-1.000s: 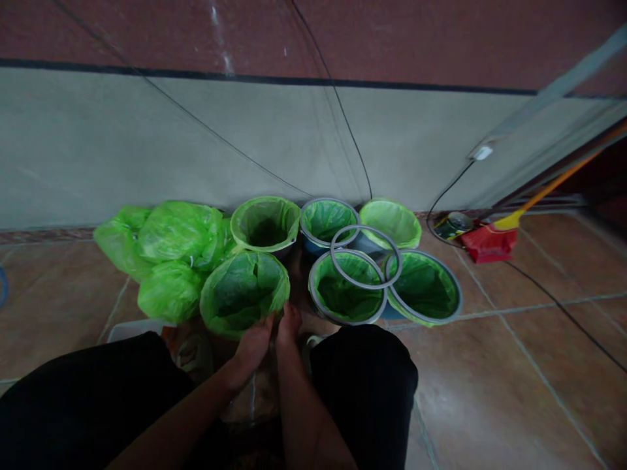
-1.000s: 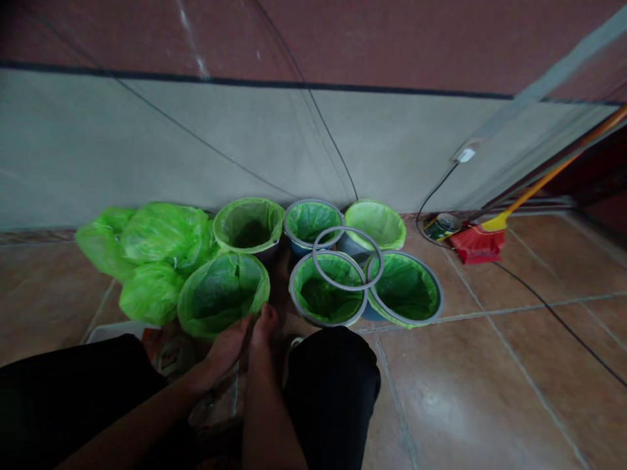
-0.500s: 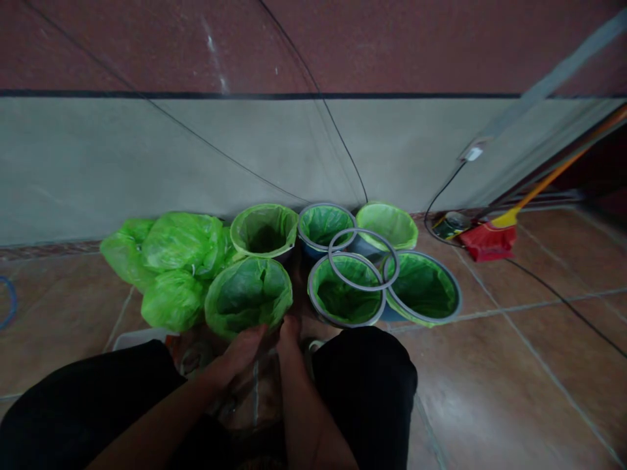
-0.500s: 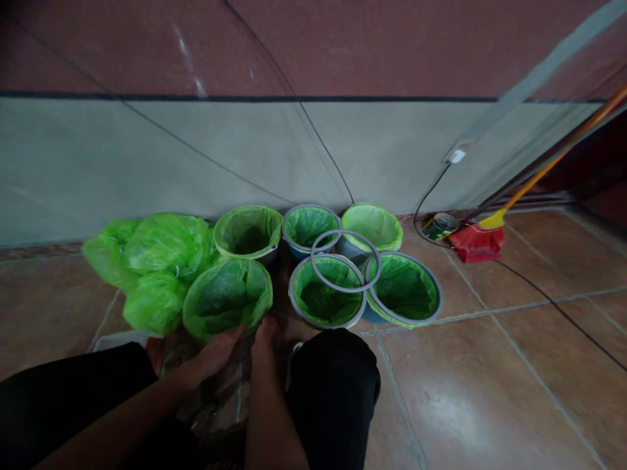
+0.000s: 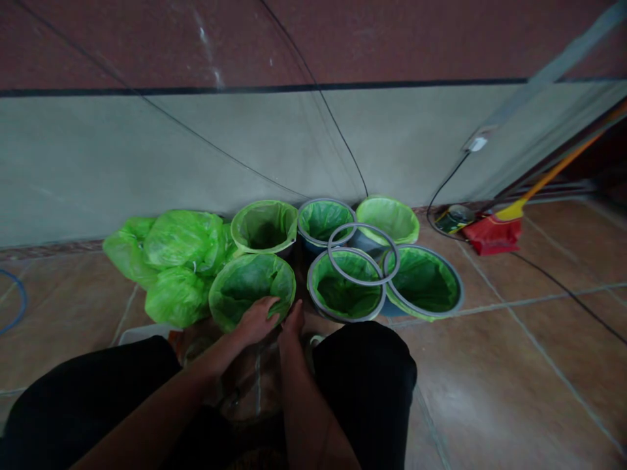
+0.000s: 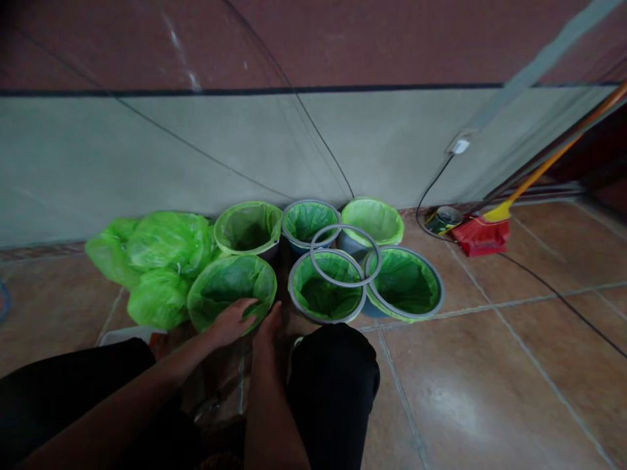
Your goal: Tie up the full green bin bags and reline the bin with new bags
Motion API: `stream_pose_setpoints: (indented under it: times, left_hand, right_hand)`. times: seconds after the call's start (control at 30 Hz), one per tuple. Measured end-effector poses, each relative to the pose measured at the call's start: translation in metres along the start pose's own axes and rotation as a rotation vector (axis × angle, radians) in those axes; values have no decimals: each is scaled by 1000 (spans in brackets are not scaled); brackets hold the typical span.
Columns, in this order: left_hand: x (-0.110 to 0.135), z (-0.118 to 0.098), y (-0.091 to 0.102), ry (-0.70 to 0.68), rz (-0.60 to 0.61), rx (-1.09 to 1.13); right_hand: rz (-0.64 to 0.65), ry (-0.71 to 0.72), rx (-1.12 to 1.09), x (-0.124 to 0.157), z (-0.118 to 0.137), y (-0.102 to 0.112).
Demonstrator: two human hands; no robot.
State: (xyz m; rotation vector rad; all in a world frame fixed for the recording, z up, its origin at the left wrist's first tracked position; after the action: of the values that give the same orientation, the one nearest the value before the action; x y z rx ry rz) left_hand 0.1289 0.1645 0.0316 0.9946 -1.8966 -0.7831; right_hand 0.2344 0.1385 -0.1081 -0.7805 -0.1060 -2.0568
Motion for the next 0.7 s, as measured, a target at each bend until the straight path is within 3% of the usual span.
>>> stream_pose_setpoints:
  times: [0.07, 0.17, 0.4, 0.7]
  left_hand:
    - [-14, -5, -10, 87, -5, 68]
    - [-24, 1, -22, 186, 8, 139]
    - [-24, 34, -25, 306, -65, 406]
    - [-15, 42, -32, 383, -29, 323]
  right_hand:
    - [-36, -65, -6, 0, 1, 3]
    - [-63, -29, 32, 0, 8, 4]
    - [-93, -47, -30, 4, -10, 4]
    - [-66, -6, 15, -2, -16, 2]
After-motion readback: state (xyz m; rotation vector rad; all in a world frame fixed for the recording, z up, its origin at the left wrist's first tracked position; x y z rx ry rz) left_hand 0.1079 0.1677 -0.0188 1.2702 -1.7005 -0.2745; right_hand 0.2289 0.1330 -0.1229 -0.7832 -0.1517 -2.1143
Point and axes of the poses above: each hand's wrist, its own x-axis away from the middle knuckle, its own y-axis out of the back of the hand, z = x × y, the point moved 8 cm from there along -x, towards the middle knuckle, and after that the axes turned 6 degrees about z, right-handed, at the moved point
